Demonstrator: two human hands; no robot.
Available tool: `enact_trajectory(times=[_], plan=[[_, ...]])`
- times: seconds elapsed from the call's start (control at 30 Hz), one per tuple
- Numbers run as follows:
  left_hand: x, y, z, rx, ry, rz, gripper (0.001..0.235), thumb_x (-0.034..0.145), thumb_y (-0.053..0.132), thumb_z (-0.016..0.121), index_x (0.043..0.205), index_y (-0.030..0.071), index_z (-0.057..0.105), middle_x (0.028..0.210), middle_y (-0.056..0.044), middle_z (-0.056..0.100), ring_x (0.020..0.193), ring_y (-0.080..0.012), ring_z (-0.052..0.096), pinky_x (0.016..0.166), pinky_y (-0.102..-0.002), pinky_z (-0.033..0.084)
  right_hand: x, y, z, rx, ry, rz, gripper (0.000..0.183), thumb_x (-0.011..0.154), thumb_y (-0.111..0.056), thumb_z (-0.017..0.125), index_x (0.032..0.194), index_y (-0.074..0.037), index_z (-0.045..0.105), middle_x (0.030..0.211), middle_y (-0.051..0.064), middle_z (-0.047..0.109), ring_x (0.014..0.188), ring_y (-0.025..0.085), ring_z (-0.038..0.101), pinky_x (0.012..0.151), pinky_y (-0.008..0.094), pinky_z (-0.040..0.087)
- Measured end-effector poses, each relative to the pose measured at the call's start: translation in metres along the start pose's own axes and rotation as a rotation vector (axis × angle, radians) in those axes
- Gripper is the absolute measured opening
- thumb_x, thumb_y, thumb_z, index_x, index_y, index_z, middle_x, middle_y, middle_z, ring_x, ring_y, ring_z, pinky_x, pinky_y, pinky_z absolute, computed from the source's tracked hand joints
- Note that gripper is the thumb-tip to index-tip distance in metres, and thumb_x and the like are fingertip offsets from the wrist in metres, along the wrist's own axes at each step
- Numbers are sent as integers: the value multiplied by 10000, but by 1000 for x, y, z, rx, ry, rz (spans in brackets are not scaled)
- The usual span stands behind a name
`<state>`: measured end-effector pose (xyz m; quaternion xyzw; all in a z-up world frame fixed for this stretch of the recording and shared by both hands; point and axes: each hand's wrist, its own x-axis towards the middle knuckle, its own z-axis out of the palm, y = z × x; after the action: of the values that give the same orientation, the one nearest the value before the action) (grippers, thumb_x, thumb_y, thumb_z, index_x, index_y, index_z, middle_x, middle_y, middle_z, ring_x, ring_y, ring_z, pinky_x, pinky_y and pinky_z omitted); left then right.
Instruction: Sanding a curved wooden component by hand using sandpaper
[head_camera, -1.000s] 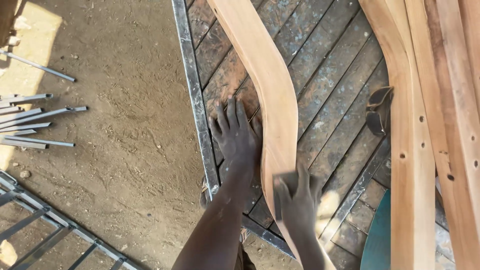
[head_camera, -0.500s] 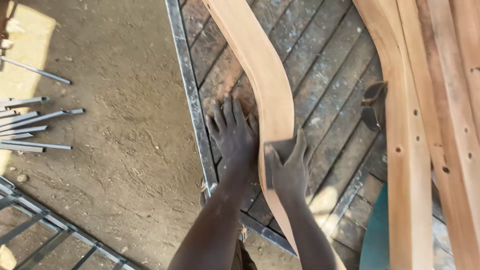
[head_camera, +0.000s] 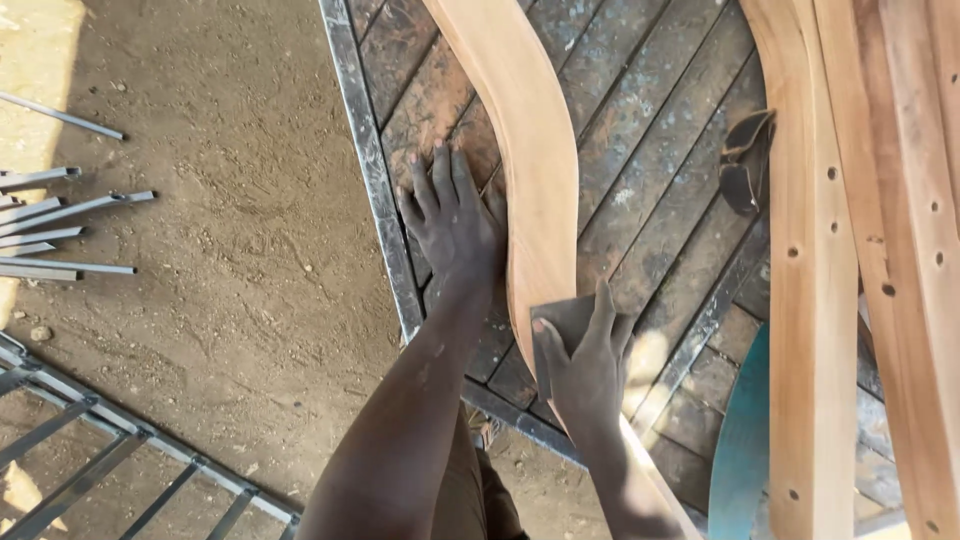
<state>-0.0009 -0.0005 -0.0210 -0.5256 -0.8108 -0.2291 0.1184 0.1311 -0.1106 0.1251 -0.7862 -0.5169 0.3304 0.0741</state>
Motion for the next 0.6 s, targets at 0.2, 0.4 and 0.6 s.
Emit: enact_trajectory(times=[0.2, 0.4, 0.6], plan=[[-1, 0, -1, -2, -56, -14, 533, 1033, 453, 491, 1460, 133, 497, 1570, -87, 427, 1500, -359, 333, 1179, -604, 294, 125, -57, 24, 86, 90, -165, 947, 905, -623, 729, 1625, -309, 200, 1523, 259, 306, 1436, 567, 324, 1097, 683, 370], [-2, -1, 7, 27, -88, -7, 581, 1028, 506, 477, 1472, 132, 479, 1565, -75, 415, 1509, -363, 290, 1175, -615, 282, 30, -21, -4, 19, 3, -152, 905, 942, -610, 597, 1635, -200, 184, 1451, 321, 360, 1396, 613, 335, 1104, 685, 301], [-1, -7, -1, 134, -158, 40, 724, 981, 554, 583, 1566, 172, 393, 1586, -44, 468, 1477, -339, 392, 1168, -602, 344, -6, 25, -11, -38, -126, 215, 864, 850, -487, 656, 1602, -336, 258, 1395, 234, 450, 1248, 530, 502, 1074, 626, 362]])
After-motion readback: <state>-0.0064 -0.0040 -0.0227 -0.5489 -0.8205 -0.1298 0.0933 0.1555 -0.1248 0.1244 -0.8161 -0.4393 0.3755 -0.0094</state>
